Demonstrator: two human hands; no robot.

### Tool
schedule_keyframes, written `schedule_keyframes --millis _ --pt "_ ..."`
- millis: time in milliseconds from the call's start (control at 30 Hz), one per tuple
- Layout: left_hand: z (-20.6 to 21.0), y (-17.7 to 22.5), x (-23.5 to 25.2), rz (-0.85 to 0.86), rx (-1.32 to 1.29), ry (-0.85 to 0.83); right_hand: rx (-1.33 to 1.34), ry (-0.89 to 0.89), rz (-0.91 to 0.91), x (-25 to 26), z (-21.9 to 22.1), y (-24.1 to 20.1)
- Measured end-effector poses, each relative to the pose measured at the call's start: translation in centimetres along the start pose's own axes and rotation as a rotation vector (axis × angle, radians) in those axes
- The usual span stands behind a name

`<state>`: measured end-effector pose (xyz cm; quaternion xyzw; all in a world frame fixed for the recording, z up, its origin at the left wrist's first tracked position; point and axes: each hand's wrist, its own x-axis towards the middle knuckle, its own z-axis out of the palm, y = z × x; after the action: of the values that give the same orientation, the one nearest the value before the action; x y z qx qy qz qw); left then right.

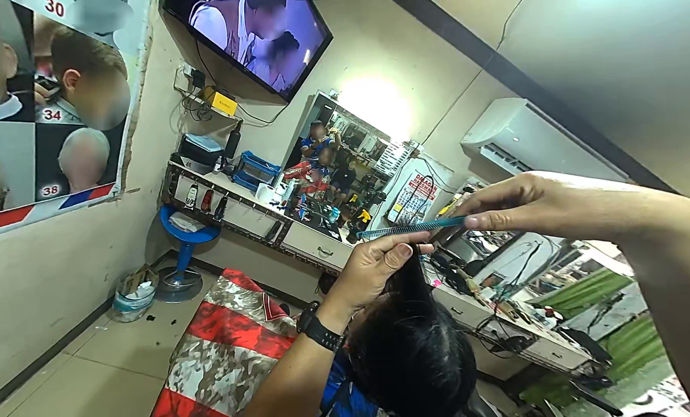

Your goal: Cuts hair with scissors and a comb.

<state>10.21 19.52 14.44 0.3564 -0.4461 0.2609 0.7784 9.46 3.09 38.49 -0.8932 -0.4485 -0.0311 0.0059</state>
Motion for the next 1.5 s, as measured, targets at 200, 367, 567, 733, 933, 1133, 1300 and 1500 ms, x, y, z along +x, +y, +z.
schedule_keyframes --millis 200,367,567,733,933,1133,1300,1500 --pt "0.2 -0.4 0.1 -0.01 -0.082 0.038 -0.168 0.399 -0.12 -1.6 2.5 -2.0" --pt "0.7 -0.4 0.0 -0.091 -0.058 0.158 -0.31 0.485 -0.093 -5.6 8.8 0.2" --pt "0.9 -0.7 0.7 0.017 0.05 0.048 1.132 1.156 0.089 -17.6 9.5 12.6" --pt "0.7 -1.1 1.3 0.109 0.052 0.018 1.211 1.383 0.582 -16.8 14.2 8.0" --pt "0.1 -1.2 1.6 0.11 0.065 0.026 0.734 0.818 0.561 -19.8 12.9 15.0" --pt "-0.3 -1.4 1.9 0.123 0.118 0.011 0.162 0.248 0.427 -15.9 3.1 8.5" --pt "-0.4 -1.4 2.1 0.118 0.147 -0.045 -0.064 -0.059 0.263 -11.2 -0.6 1.5" --pt "-0.3 -1.3 1.4 0.109 0.181 -0.146 -0.317 -0.19 0.381 -7.5 -1.4 -3.6"
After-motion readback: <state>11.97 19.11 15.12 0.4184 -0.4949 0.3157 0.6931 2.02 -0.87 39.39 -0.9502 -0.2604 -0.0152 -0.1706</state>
